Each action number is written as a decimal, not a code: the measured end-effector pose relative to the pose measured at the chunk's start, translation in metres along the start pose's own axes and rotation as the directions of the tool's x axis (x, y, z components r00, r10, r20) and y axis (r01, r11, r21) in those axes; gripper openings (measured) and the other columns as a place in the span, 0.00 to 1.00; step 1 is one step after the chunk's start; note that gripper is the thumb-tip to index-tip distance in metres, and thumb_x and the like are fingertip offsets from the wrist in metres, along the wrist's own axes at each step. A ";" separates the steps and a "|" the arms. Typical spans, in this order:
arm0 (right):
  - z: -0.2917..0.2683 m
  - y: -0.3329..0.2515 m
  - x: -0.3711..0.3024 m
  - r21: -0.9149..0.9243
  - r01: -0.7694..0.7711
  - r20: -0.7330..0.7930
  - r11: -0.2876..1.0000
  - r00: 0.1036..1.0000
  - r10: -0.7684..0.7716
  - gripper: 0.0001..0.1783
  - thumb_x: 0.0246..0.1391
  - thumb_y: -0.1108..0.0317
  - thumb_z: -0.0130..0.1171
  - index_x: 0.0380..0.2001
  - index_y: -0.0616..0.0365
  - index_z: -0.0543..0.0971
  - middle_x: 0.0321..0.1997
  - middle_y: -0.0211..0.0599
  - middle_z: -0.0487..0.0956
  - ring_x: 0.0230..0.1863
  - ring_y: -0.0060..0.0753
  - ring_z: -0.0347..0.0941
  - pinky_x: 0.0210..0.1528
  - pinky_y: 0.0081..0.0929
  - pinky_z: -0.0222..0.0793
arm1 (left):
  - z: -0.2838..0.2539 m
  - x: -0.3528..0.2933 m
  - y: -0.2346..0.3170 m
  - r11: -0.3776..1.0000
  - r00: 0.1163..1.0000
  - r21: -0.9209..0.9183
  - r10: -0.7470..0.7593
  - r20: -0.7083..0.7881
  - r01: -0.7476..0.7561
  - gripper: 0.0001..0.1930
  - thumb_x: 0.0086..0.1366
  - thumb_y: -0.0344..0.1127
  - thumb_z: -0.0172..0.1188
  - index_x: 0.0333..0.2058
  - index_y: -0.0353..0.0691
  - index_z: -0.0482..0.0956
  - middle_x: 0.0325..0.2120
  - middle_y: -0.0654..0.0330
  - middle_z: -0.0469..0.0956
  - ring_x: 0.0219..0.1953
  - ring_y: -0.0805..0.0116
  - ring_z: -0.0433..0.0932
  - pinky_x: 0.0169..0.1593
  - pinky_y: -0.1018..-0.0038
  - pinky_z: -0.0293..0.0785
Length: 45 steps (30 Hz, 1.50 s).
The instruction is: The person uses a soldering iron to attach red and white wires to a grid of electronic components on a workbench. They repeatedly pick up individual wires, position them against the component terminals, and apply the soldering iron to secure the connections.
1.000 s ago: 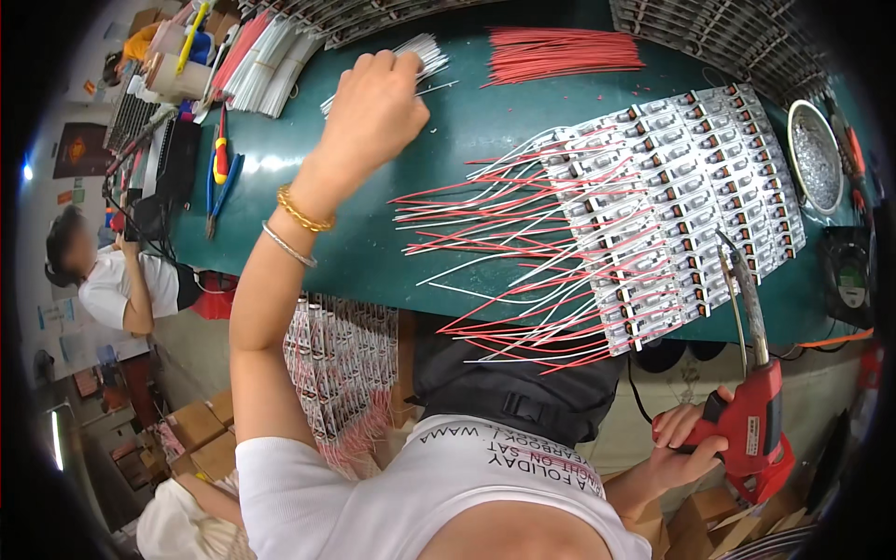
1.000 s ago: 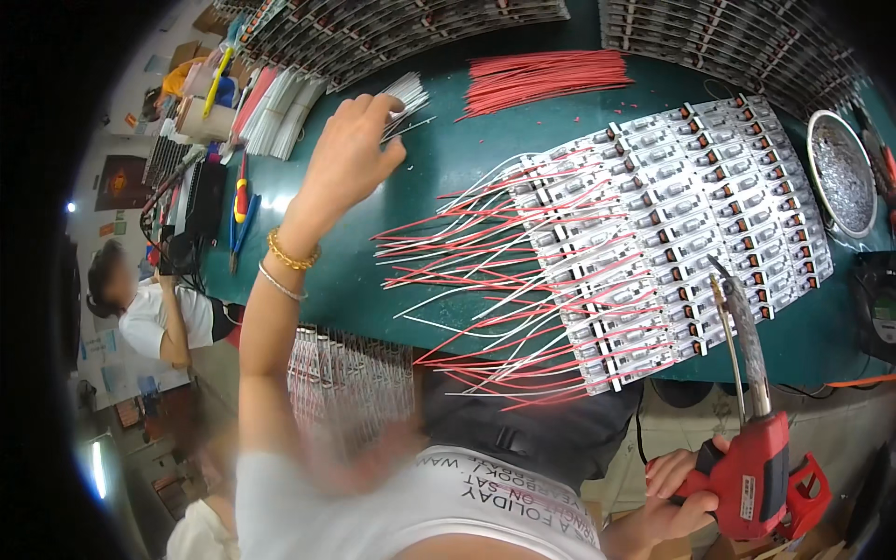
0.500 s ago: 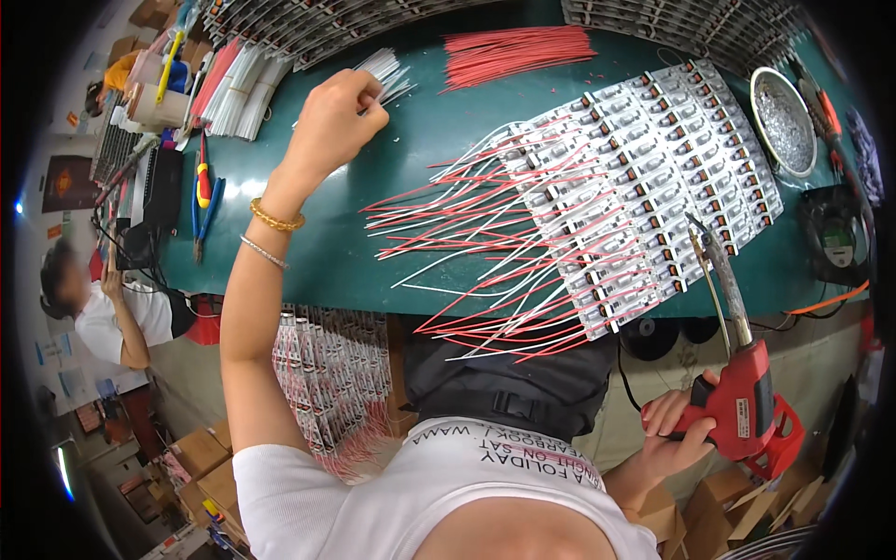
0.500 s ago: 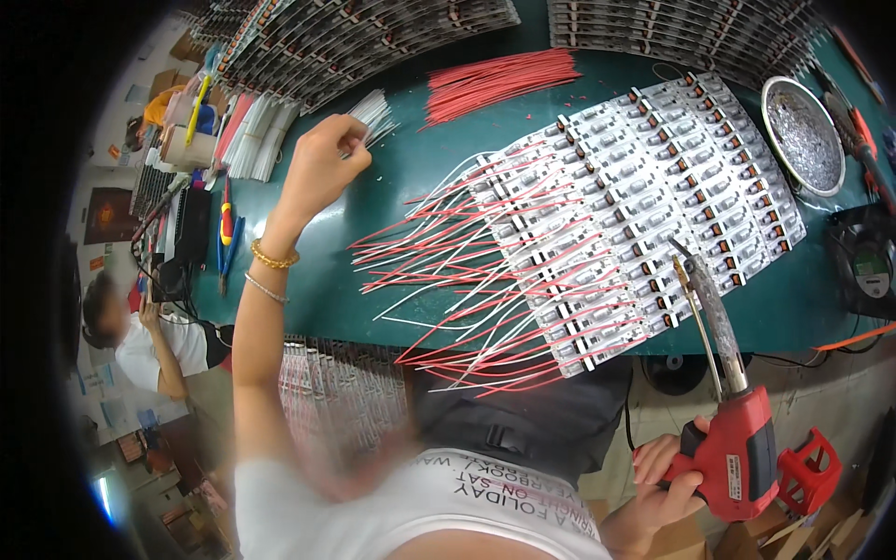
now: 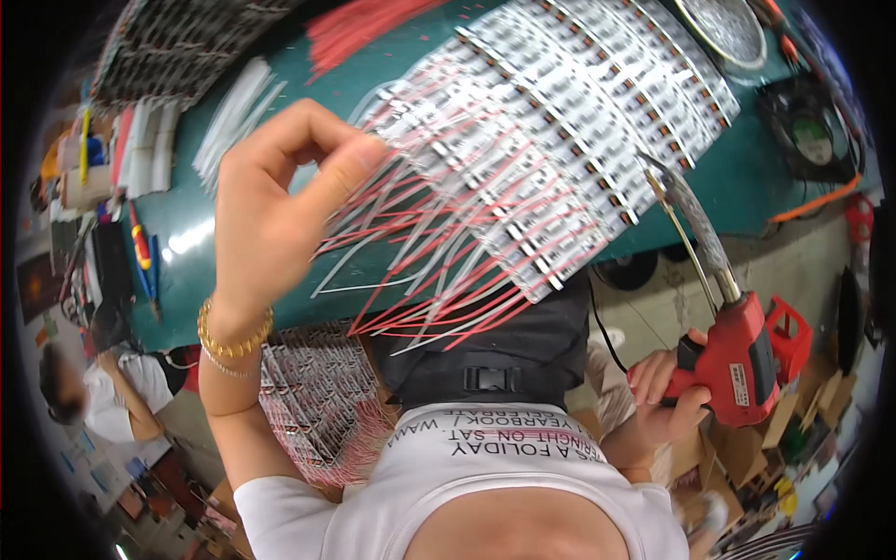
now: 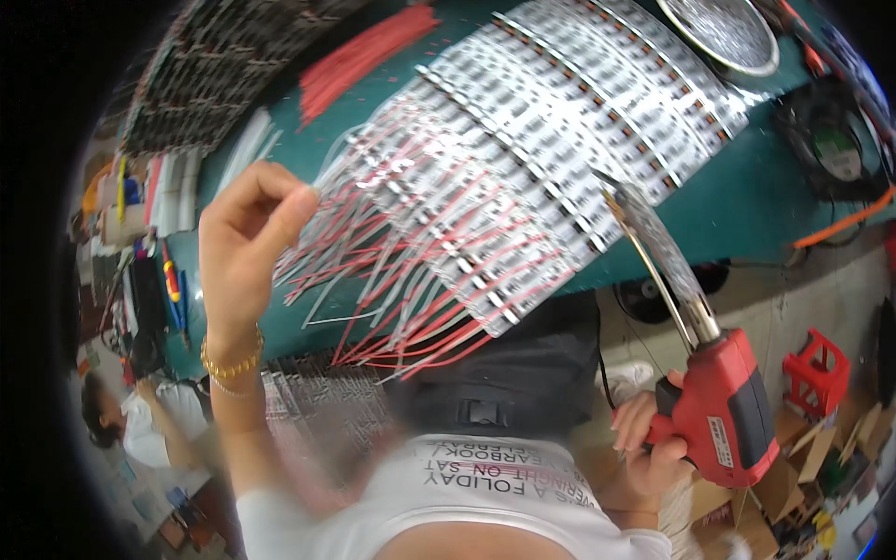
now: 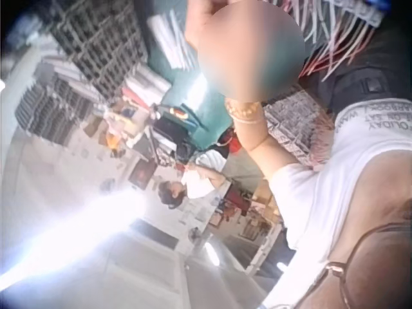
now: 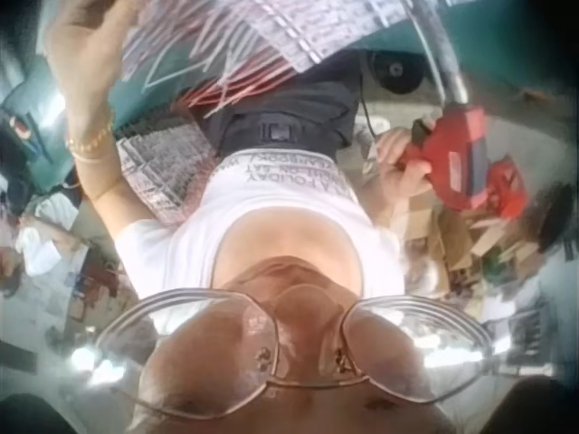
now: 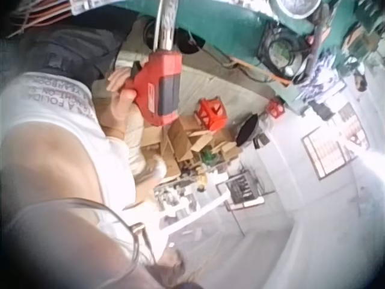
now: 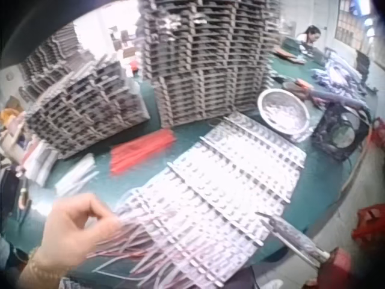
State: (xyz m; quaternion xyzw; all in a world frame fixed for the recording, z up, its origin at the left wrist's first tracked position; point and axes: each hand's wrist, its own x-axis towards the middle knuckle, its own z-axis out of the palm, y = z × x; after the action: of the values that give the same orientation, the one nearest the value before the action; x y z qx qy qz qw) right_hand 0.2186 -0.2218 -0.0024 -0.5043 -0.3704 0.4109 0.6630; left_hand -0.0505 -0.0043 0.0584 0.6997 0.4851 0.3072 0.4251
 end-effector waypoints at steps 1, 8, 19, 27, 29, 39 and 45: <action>0.000 0.001 -0.001 -0.005 -0.003 0.001 1.000 1.000 0.003 0.39 0.57 0.42 0.45 0.56 0.70 0.57 0.11 0.25 0.61 0.11 0.20 0.58 0.17 0.19 0.59 | 0.014 -0.003 0.005 0.999 0.999 -0.038 0.009 0.035 -0.008 0.06 0.57 0.29 0.61 0.27 0.32 0.76 0.22 0.65 0.75 0.26 0.80 0.71 0.32 0.82 0.66; 0.001 -0.003 -0.014 -0.140 -0.028 -0.049 0.990 0.999 0.021 0.48 0.51 0.33 0.47 0.55 0.71 0.58 0.10 0.25 0.63 0.09 0.20 0.57 0.16 0.17 0.58 | 0.081 -0.005 0.004 0.868 0.918 0.309 0.332 0.218 -0.388 0.06 0.52 0.26 0.62 0.23 0.38 0.72 0.21 0.63 0.70 0.27 0.67 0.67 0.38 0.72 0.59; -0.011 -0.003 -0.025 -0.108 -0.149 -0.030 0.983 0.989 0.146 0.39 0.50 0.35 0.50 0.34 0.69 0.65 0.12 0.36 0.68 0.11 0.28 0.65 0.16 0.25 0.64 | 0.089 -0.008 -0.004 0.818 0.889 0.349 0.428 0.163 -0.458 0.08 0.48 0.23 0.63 0.21 0.40 0.71 0.20 0.63 0.69 0.27 0.65 0.66 0.37 0.71 0.57; -0.012 -0.004 -0.021 -0.170 -0.146 0.029 0.975 0.988 0.153 0.43 0.49 0.33 0.49 0.46 0.67 0.64 0.10 0.26 0.65 0.10 0.22 0.61 0.17 0.21 0.60 | 0.087 -0.007 -0.003 0.834 0.893 0.317 0.418 0.169 -0.451 0.08 0.48 0.23 0.63 0.21 0.40 0.71 0.20 0.63 0.69 0.27 0.65 0.67 0.38 0.71 0.57; -0.007 -0.005 -0.023 -0.182 -0.144 -0.017 0.973 0.990 0.143 0.43 0.48 0.32 0.49 0.47 0.66 0.64 0.09 0.26 0.64 0.10 0.21 0.60 0.17 0.20 0.59 | 0.088 -0.007 -0.004 0.835 0.893 0.316 0.419 0.167 -0.451 0.08 0.48 0.23 0.63 0.21 0.40 0.71 0.20 0.63 0.69 0.27 0.65 0.66 0.37 0.71 0.57; 0.008 -0.004 -0.024 -0.310 -0.133 -0.134 0.941 0.986 0.095 0.42 0.47 0.33 0.52 0.45 0.68 0.65 0.08 0.26 0.64 0.08 0.21 0.58 0.14 0.17 0.56 | 0.090 -0.008 -0.006 0.817 0.881 0.330 0.448 0.152 -0.472 0.08 0.47 0.23 0.63 0.21 0.40 0.71 0.20 0.63 0.68 0.26 0.65 0.66 0.37 0.71 0.57; -0.001 -0.004 -0.023 -0.220 -0.137 -0.119 0.966 0.986 0.113 0.46 0.46 0.32 0.52 0.48 0.69 0.63 0.08 0.25 0.64 0.08 0.20 0.58 0.14 0.17 0.56 | 0.090 -0.007 -0.004 0.815 0.882 0.336 0.444 0.160 -0.471 0.08 0.47 0.23 0.63 0.21 0.40 0.71 0.19 0.63 0.69 0.26 0.65 0.66 0.37 0.71 0.57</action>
State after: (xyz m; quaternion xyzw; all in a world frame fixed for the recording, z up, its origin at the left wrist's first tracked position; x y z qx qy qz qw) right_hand 0.2113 -0.2441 -0.0007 -0.6204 -0.3468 0.3794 0.5923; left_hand 0.0207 -0.0371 0.0141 0.8731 0.3352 0.2784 0.2188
